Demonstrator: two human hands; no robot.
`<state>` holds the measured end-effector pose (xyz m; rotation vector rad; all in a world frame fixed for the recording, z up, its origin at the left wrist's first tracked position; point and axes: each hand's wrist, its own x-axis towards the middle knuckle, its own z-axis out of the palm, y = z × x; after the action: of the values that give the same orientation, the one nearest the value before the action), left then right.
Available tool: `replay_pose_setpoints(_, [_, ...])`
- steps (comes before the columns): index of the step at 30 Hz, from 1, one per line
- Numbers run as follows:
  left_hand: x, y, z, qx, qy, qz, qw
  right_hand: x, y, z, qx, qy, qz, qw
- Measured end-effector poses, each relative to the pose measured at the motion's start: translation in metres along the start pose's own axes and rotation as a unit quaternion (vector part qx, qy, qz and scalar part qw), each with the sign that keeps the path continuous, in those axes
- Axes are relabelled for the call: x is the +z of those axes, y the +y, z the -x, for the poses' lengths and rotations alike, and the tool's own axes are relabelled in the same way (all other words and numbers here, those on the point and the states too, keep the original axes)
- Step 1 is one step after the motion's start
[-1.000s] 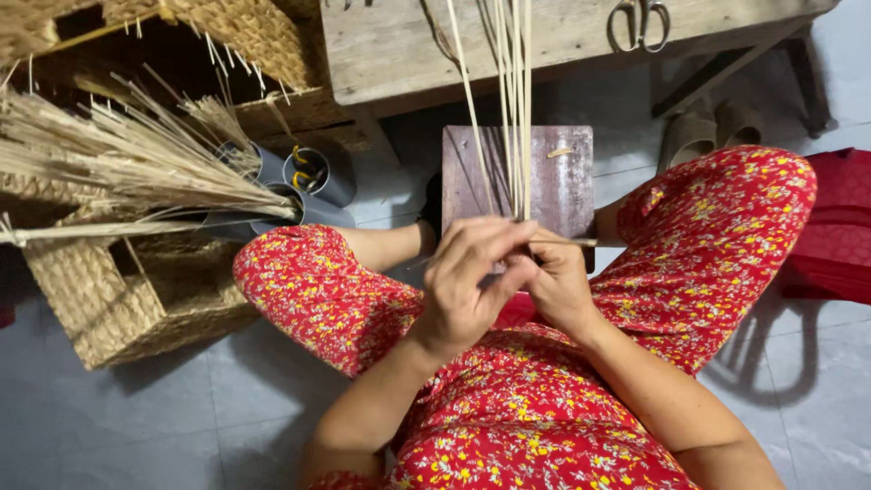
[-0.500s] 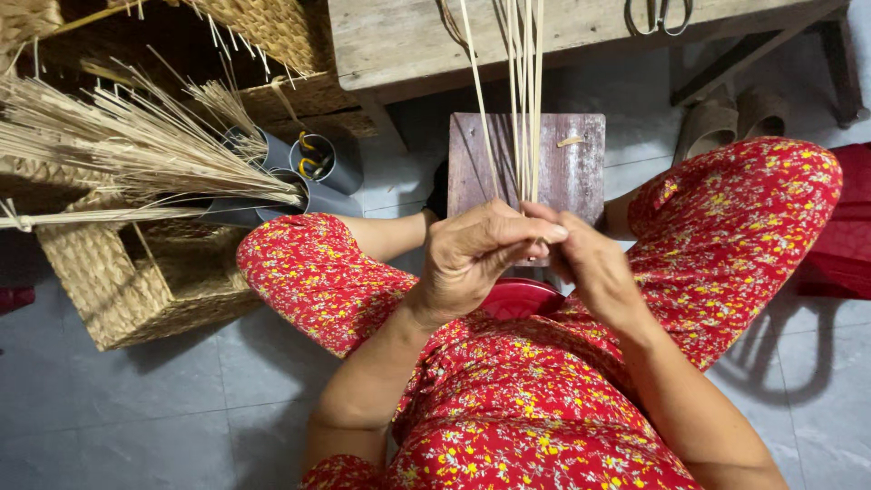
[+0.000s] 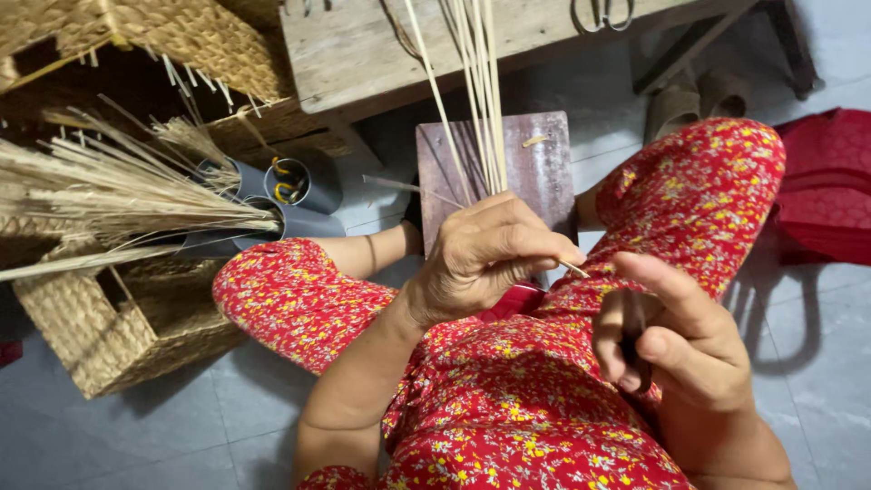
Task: The person trims the woven rim of a water hyacinth basket with scissors, then splits and shaves thin wooden sticks with a small knife over a wooden board, adding the prepared sticks to a bundle. They hold the basket on their lap and work the sticks one at a time.
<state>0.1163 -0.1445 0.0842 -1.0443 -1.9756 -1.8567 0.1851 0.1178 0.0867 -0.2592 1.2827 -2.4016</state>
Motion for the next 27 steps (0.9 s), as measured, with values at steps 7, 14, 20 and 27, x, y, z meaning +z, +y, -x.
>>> replay_pose_setpoints(7, [0.019,-0.010,-0.002,-0.025,-0.029,-0.013,0.999,-0.031,0.012,-0.005,0.041,-0.069,-0.016,0.997])
replay_pose_setpoints(14, [0.024,-0.017,0.006,-0.073,-0.052,-0.013,0.996,-0.045,0.027,-0.012,0.105,-0.079,-0.136,0.982])
replay_pose_setpoints(20, [0.024,-0.016,0.008,-0.098,-0.055,0.010,0.994,-0.048,0.031,-0.013,0.132,-0.052,-0.151,0.978])
replay_pose_setpoints(27, [0.024,-0.010,0.006,-0.126,-0.048,-0.004,0.991,-0.054,0.038,-0.011,0.122,-0.053,-0.172,0.976])
